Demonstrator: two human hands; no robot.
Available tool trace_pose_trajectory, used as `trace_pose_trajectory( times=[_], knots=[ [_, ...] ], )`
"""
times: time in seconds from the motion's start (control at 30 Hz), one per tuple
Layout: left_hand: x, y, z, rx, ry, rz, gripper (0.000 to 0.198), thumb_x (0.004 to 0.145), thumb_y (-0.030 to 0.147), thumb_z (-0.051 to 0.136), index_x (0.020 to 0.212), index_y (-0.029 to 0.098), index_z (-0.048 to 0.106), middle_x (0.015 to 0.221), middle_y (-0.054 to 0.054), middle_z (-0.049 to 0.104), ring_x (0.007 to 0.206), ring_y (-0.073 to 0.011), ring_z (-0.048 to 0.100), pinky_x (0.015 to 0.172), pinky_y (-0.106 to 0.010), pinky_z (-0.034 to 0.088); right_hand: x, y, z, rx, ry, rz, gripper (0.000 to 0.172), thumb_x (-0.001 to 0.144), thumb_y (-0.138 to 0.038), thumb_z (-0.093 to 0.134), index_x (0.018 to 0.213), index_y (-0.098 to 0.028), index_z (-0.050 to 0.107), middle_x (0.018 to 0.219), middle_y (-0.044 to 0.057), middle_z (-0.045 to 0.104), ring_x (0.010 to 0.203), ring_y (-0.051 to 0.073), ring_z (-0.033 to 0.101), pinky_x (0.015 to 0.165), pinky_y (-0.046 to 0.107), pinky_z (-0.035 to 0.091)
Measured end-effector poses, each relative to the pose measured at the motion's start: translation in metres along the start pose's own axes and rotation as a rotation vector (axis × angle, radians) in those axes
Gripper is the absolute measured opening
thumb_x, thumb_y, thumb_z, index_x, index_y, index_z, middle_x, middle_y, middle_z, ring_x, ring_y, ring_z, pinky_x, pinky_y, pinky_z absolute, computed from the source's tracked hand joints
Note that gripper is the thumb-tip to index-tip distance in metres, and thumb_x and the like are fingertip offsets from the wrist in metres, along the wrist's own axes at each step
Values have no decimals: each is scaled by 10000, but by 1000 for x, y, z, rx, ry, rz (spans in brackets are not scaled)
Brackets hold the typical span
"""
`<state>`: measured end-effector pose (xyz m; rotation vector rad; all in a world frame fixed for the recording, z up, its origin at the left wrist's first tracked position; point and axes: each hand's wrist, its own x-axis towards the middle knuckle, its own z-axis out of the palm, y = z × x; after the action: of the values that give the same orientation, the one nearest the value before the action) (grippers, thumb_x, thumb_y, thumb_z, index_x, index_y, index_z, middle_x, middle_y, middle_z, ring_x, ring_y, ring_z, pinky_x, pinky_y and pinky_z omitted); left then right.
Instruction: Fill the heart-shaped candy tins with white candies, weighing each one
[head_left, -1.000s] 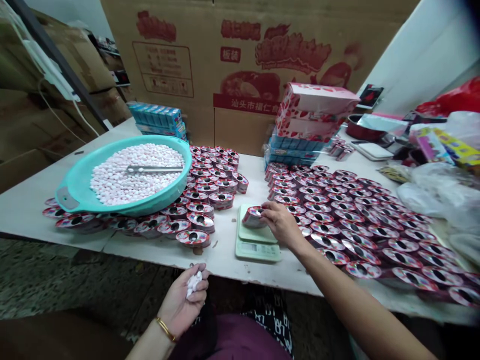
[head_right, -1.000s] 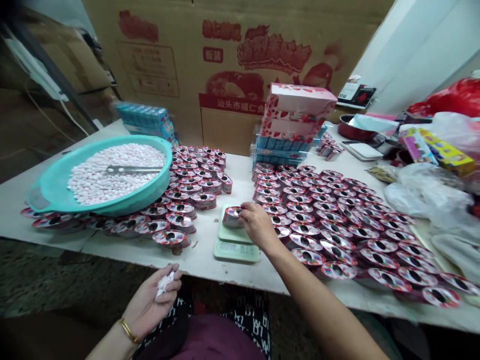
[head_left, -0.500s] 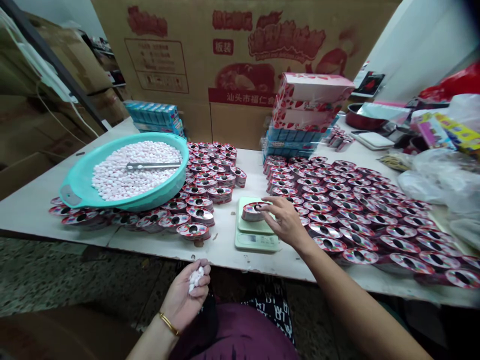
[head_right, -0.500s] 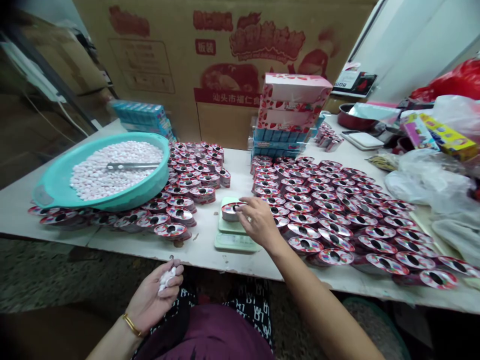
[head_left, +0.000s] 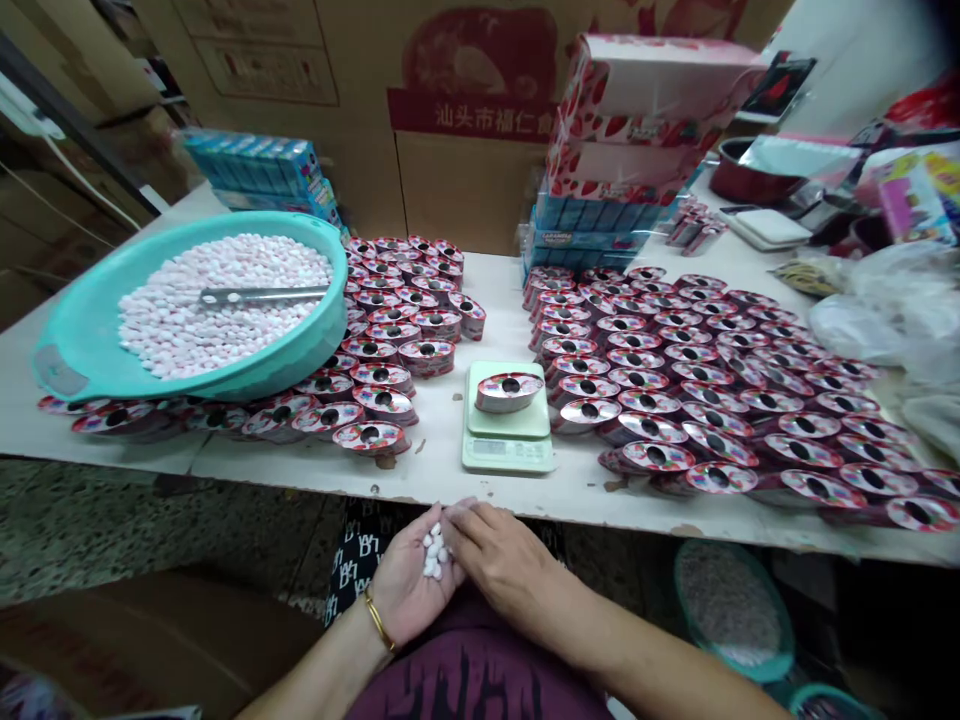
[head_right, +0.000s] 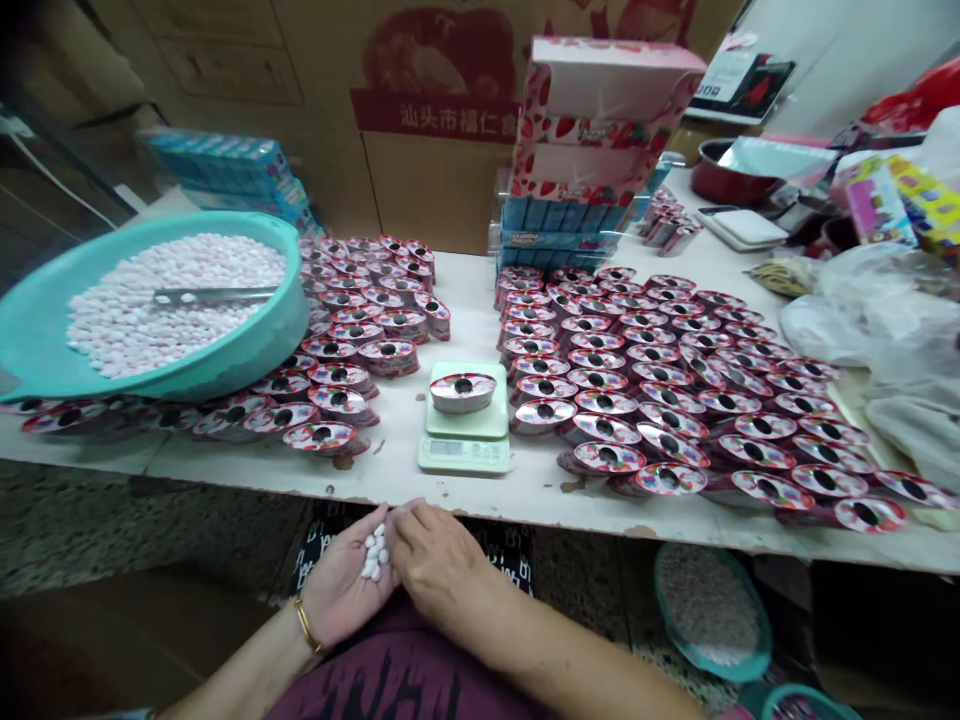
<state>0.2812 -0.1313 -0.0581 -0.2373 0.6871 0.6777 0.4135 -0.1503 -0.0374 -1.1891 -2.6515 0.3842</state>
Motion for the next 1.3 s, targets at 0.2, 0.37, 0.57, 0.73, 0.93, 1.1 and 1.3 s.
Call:
trace_pose_trajectory(
  times=[0.2, 0.37, 0.57, 0.73, 0.93, 1.1, 1.3],
  knots=[
    [5, -2, -6, 34, 8, -61, 276, 800, 225, 422, 977, 75, 572, 855, -73, 642, 769, -111, 585, 699, -219, 448, -3, 13, -4, 90, -114, -53, 187, 827, -137, 363, 938, -113, 512, 922, 81, 519, 866, 172, 457, 803, 313, 406],
    [10, -2, -2, 37, 11, -112, 288, 797, 234, 415, 969, 69, 577, 902, -101, 631, 879, -164, 566, 786, -281, 421, 0, 19, -1, 192, -140, -25, 192, 819, -141, 398, 984, -127, 496, 913, 60, 528, 864, 158, 470, 769, 276, 422],
    [16, 6, 14, -35, -7, -61, 193, 788, 177, 427, 786, 82, 595, 717, -34, 627, 654, -88, 566, 716, -244, 443, 2, 39, -3, 302, 1, -4, 214, 843, -212, 382, 1004, -143, 505, 941, 77, 539, 902, 147, 473, 772, 258, 422],
    [23, 7, 21, -15, 53, -64, 174, 779, 175, 443, 798, 63, 573, 710, -50, 605, 658, -93, 562, 656, -224, 458, 3, 44, -15, 214, 18, -33, 219, 837, -187, 391, 1018, -167, 511, 931, 74, 559, 873, 148, 491, 725, 266, 434],
    [23, 15, 11, 50, 76, -68, 151, 763, 247, 491, 672, 128, 502, 557, 25, 446, 424, -24, 388, 311, -104, 252, 28, 89, -54, -32, 288, 158, 354, 808, -257, 456, 1153, -182, 442, 1136, 106, 481, 1027, 223, 420, 839, 379, 361],
    [15, 26, 14, 181, 31, 39, 158, 758, 225, 503, 879, 126, 532, 574, 51, 369, 399, 0, 295, 294, -91, 147, 64, 137, -62, -19, 251, 290, 380, 779, -337, 495, 1131, -196, 473, 974, 92, 562, 897, 210, 495, 776, 344, 378],
    [9, 41, 35, 430, 51, 314, 314, 745, 291, 524, 1023, 146, 515, 570, 66, 336, 375, 12, 243, 310, -102, 116, 72, 129, -29, 964, 778, 720, 375, 783, -461, 404, 963, -153, 519, 786, 30, 599, 665, 135, 541, 604, 255, 428]
  ],
)
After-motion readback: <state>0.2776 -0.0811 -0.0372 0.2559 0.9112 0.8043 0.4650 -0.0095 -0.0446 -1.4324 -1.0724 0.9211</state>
